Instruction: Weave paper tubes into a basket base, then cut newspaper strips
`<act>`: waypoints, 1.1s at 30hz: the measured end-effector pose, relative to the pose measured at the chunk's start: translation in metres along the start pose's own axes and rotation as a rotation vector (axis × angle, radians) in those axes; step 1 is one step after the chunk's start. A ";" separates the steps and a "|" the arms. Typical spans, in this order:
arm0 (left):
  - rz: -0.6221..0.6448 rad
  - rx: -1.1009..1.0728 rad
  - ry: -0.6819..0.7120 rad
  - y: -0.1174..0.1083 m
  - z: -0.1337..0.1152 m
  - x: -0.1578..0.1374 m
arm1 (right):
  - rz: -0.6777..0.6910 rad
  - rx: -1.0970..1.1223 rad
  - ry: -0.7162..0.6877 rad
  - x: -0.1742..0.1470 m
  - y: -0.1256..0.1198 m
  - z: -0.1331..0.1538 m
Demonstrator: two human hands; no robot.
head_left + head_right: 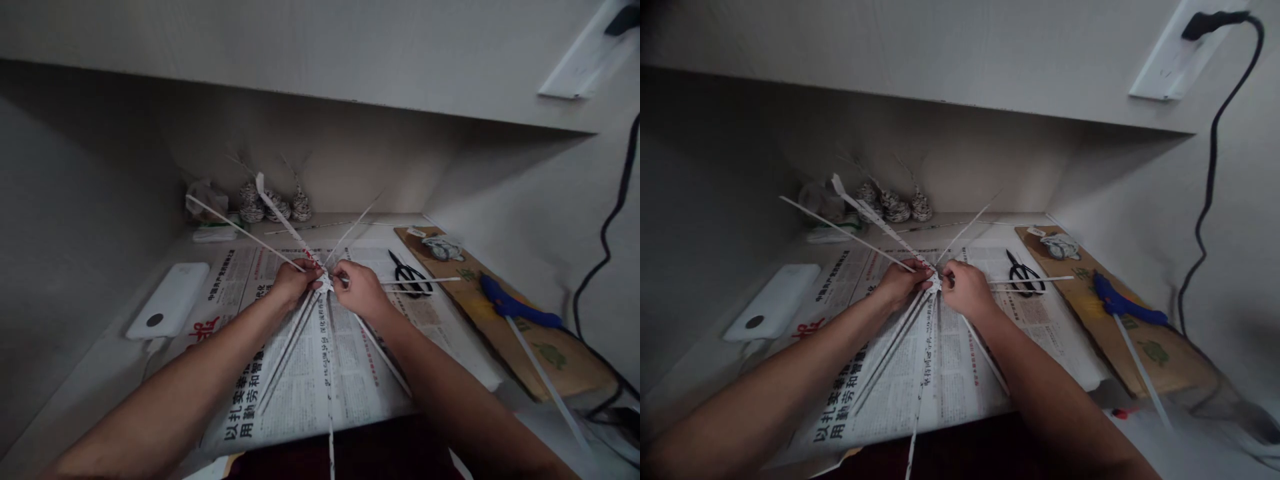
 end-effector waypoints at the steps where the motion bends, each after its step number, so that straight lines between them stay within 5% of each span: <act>1: 0.006 0.017 0.001 0.000 0.000 -0.001 | -0.027 0.058 0.029 0.001 0.001 -0.002; 10: 0.073 0.071 0.010 0.003 0.003 -0.003 | -0.130 0.220 0.224 0.003 0.010 -0.014; 18: 0.136 0.101 0.013 0.004 0.002 -0.005 | -0.156 0.834 0.417 0.009 0.019 -0.027; 27: 0.071 0.083 -0.076 0.004 0.000 -0.005 | -0.078 0.568 0.309 0.007 0.016 -0.033; 33: 0.126 0.120 -0.070 0.002 0.001 -0.005 | -0.122 0.712 0.313 0.009 0.014 -0.027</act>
Point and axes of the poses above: each hand's wrist, its own x-axis towards the middle knuckle, its own y-axis out of the palm, z = x × y, the point moved 2 cm from there along x, towards the middle knuckle, and after that the axes turned 13 degrees about -y, right-handed, at the moved point
